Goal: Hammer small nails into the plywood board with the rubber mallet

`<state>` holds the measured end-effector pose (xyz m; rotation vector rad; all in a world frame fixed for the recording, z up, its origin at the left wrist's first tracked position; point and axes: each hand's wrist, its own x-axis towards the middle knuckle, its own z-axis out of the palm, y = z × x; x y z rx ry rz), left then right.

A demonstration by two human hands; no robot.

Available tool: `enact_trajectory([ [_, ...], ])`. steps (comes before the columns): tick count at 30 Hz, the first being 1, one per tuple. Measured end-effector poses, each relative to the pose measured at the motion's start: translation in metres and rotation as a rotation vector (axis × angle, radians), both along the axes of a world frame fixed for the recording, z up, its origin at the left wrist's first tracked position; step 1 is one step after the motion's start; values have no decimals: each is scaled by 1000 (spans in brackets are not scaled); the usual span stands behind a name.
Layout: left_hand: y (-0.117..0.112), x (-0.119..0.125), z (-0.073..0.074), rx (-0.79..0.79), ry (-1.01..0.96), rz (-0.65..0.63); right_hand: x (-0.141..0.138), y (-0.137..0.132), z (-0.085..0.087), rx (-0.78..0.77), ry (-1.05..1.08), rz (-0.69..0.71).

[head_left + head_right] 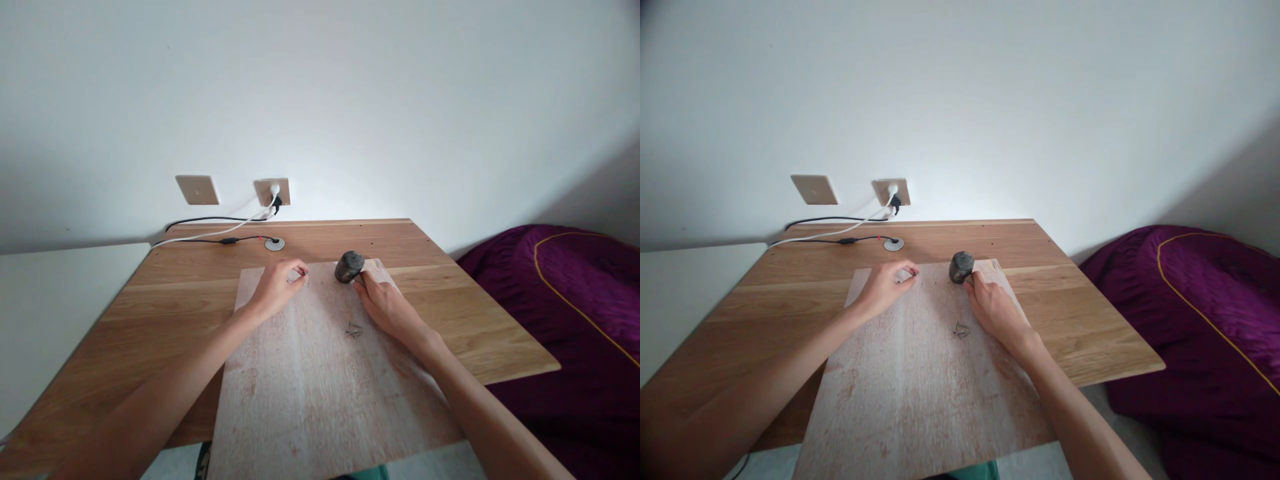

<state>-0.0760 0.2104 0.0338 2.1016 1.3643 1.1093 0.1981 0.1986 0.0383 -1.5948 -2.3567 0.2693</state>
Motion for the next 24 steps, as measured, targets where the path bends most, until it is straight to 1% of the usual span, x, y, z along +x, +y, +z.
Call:
enact_trajectory([
  [2, 13, 5, -5, -72, -5, 35, -1, -1, 2, -6, -8, -7],
  [4, 18, 6, -10, -115, 6, 40, -2, -1, 4, -14, -6, -6],
  [10, 17, 1, -12, -119, 4, -9, -4, -2, 9, -40, 35, -26],
  [19, 15, -2, -16, -89, -5, -56, -1, -1, 5, -57, 28, -22],
  [24, 14, -2, -16, -92, -12, -57, -3, -2, 7, -27, 23, -20],
])
